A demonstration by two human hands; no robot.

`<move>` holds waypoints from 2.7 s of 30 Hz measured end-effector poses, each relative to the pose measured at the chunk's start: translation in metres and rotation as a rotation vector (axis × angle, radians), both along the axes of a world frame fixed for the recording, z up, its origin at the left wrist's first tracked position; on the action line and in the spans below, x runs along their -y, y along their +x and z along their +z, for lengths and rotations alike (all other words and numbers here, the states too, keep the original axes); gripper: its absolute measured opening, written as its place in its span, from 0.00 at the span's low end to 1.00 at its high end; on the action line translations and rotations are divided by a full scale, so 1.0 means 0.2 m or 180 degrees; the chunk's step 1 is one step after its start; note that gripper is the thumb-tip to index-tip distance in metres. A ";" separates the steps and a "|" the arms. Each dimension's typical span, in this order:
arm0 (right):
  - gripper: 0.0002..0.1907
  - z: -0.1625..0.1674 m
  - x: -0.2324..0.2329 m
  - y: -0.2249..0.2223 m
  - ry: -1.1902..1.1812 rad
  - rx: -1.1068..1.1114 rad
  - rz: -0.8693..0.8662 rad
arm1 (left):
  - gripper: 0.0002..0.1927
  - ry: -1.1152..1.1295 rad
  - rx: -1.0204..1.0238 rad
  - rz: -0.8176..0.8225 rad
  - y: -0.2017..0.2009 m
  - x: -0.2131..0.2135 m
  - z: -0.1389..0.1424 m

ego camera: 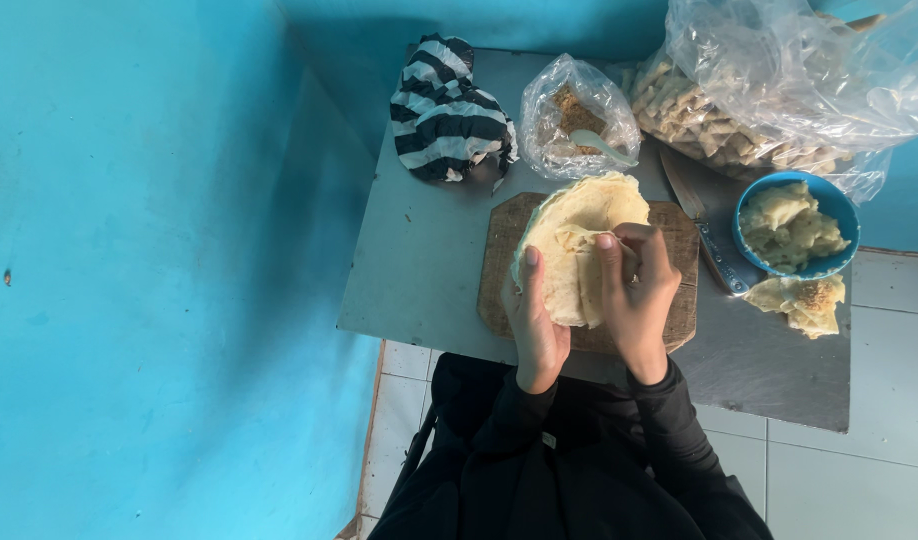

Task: The person stacks thin square pastry sheets on a metal table, spoons a brown filling from a plastic bag onto the stack, and folds the sheets over it. They then cover the stack with a cloth, take a large round dough sheet, and press and fold the dough around the filled stack to form a round layered pastry on a wooden board.

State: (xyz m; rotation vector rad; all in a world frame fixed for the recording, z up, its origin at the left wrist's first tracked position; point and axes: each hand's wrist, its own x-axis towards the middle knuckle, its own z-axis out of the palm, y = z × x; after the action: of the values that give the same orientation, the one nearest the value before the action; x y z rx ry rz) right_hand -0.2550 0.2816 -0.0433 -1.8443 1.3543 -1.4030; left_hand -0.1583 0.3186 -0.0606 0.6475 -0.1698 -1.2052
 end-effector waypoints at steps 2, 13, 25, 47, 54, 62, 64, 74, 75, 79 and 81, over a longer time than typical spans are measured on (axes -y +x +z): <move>0.10 0.03 0.00 0.01 -0.0041 -0.0138 0.0060 | 0.28 -0.0001 0.0092 0.0022 0.00 0.00 -0.01; 0.18 0.17 0.01 0.04 -0.0515 -0.0610 0.0336 | 0.26 -0.0160 0.0309 0.0078 -0.01 -0.01 -0.07; 0.11 0.14 0.02 0.01 -0.0486 -0.0561 0.0296 | 0.27 -0.0136 0.0459 0.0174 -0.02 -0.02 -0.04; 0.33 0.12 0.02 0.03 -0.0258 -0.0198 0.0709 | 0.25 -0.0178 0.0408 0.0251 0.01 -0.04 -0.04; 0.14 0.11 0.01 -0.03 0.0229 -0.0357 0.0349 | 0.28 -0.0190 0.0324 0.0195 0.02 -0.05 -0.01; 0.09 0.11 -0.03 -0.04 0.0564 0.0404 0.0432 | 0.32 -0.0140 0.0215 0.0150 0.04 -0.07 0.03; 0.09 0.11 -0.04 -0.04 0.0620 0.0475 0.0434 | 0.33 -0.0106 0.0173 0.0145 0.05 -0.08 0.04; 0.12 0.09 -0.14 0.03 0.0045 0.0631 0.0111 | 0.33 -0.0215 0.0018 0.0330 0.00 -0.11 0.02; 0.14 0.09 -0.14 0.04 -0.0113 0.0700 0.0168 | 0.33 -0.0217 0.0024 0.0350 -0.01 -0.11 0.01; 0.12 0.11 -0.13 0.03 0.0127 0.0260 0.0270 | 0.31 -0.0296 0.0128 0.0329 -0.01 -0.11 -0.04; 0.12 0.12 -0.13 0.02 -0.0126 -0.0268 0.0376 | 0.31 -0.0329 0.0192 0.0386 -0.02 -0.11 -0.07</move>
State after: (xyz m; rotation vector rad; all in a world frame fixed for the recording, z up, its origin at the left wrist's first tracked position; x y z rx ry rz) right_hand -0.2504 0.3068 -0.0188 -1.9950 1.2432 -1.3146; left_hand -0.1623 0.3407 -0.0744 0.5955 -0.2386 -1.0541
